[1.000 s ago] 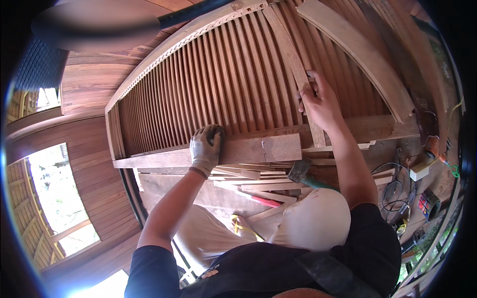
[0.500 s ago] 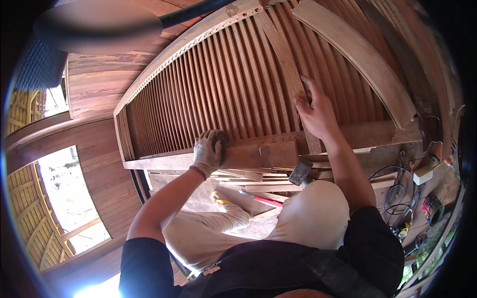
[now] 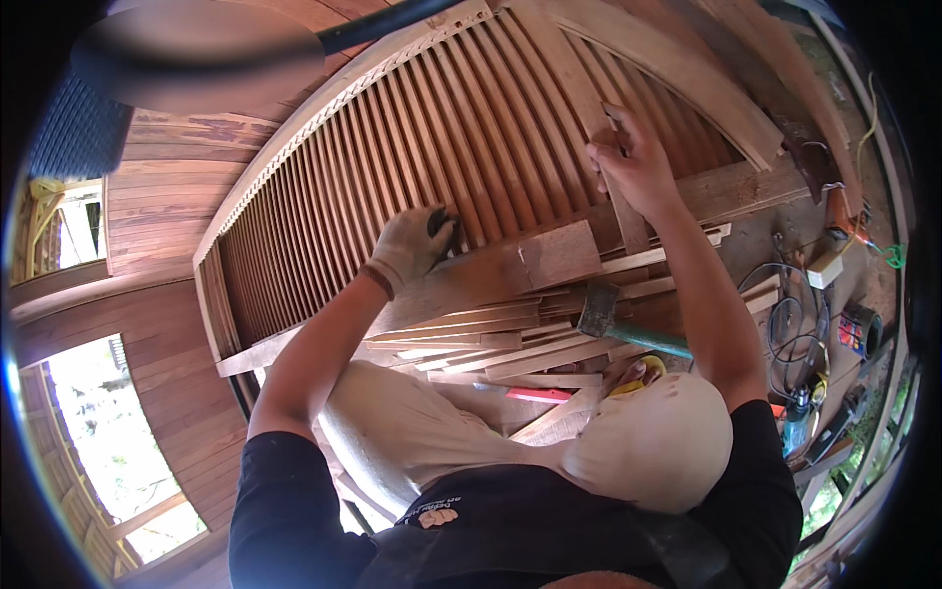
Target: The person installs wooden slats into a curved ceiling structure. They use a power drill to secure pieces, apply glue from a bottle, and tap slats into place with a hammer. The person also uses a hand saw to trim a slat and fits it into the assembly.
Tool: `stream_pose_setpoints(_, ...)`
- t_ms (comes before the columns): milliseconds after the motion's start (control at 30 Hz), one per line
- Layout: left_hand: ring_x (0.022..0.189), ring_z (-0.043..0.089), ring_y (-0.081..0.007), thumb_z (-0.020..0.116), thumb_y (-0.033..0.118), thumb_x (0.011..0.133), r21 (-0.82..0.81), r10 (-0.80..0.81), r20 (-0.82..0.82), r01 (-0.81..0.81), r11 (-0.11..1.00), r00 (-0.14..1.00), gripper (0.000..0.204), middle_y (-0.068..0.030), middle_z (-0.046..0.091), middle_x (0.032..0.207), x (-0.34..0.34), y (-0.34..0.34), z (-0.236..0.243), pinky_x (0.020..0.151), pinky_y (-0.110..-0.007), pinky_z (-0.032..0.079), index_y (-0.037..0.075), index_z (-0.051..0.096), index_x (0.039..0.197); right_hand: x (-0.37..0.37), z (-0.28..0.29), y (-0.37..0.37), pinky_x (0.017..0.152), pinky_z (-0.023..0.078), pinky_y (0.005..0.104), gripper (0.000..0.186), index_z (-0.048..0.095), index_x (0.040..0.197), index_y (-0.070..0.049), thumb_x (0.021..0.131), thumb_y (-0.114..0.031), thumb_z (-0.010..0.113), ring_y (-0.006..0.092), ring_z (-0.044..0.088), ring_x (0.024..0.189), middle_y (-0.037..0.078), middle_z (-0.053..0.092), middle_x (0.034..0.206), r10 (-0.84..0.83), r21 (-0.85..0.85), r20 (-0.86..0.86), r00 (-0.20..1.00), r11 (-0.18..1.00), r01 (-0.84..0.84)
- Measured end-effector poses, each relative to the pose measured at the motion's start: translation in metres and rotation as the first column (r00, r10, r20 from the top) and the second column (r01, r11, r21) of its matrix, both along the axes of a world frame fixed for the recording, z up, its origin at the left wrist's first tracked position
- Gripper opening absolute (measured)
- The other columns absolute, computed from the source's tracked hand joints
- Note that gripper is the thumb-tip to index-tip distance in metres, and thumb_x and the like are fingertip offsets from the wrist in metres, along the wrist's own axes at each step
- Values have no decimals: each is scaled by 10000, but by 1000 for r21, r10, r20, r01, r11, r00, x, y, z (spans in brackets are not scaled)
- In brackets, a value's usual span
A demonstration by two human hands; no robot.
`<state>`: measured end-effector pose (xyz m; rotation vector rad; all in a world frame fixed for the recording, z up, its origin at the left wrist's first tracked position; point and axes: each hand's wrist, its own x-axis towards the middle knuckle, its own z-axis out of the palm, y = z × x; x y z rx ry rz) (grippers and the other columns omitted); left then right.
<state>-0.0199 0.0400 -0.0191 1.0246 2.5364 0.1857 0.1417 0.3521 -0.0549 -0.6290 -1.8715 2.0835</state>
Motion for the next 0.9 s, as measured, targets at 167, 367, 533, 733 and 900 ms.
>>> stream_pose_setpoints(167, 1088, 675, -374, 637, 300, 956, 127, -1, -42, 6, 992, 999, 389, -225, 709, 1147, -12, 46, 9, 993, -441, 526, 7, 681, 1207, 32, 16, -7, 552, 505, 303, 599, 455, 1492, -17, 947, -125, 678, 111, 602, 623, 60, 662, 844, -74, 120, 130, 989, 991, 59)
stream_pose_setpoints(367, 1129, 647, -390, 650, 283, 936, 325, -121, -86, 143, 935, 989, 361, -199, 709, 1178, -21, 47, -7, 1043, -444, 489, 35, 701, 1194, 35, 6, -16, 587, 521, 299, 608, 477, 1485, -18, 943, -183, 698, 120, 630, 633, 77, 689, 882, -96, 293, 123, 988, 955, 57)
stream_pose_setpoints(533, 1198, 604, -386, 682, 258, 921, 352, -13, -196, 82, 932, 981, 323, -199, 688, 1202, -22, 49, -6, 1061, -483, 466, 72, 693, 1185, 36, 3, -14, 601, 534, 298, 638, 462, 1497, -16, 940, -207, 709, 124, 643, 636, 88, 700, 887, -101, 192, 87, 991, 978, 83)
stream_pose_setpoints(733, 1505, 282, -382, 669, 320, 952, 240, -55, -445, 178, 954, 894, 678, -197, 367, 1591, -32, 44, -60, 1260, -505, 183, 103, 404, 1538, 37, 2, -12, 600, 538, 297, 621, 458, 1493, -15, 947, -193, 695, 131, 648, 631, 99, 719, 912, -78, 140, 25, 997, 987, 74)
stream_pose_setpoints(900, 1537, 236, -364, 613, 320, 988, 203, -67, -388, 156, 967, 919, 682, -197, 311, 1630, -26, 49, -61, 1282, -501, 125, 67, 357, 1567, 43, 4, -10, 601, 536, 309, 610, 458, 1487, -17, 946, -183, 687, 141, 672, 639, 105, 718, 857, -69, 188, 24, 997, 980, 63)
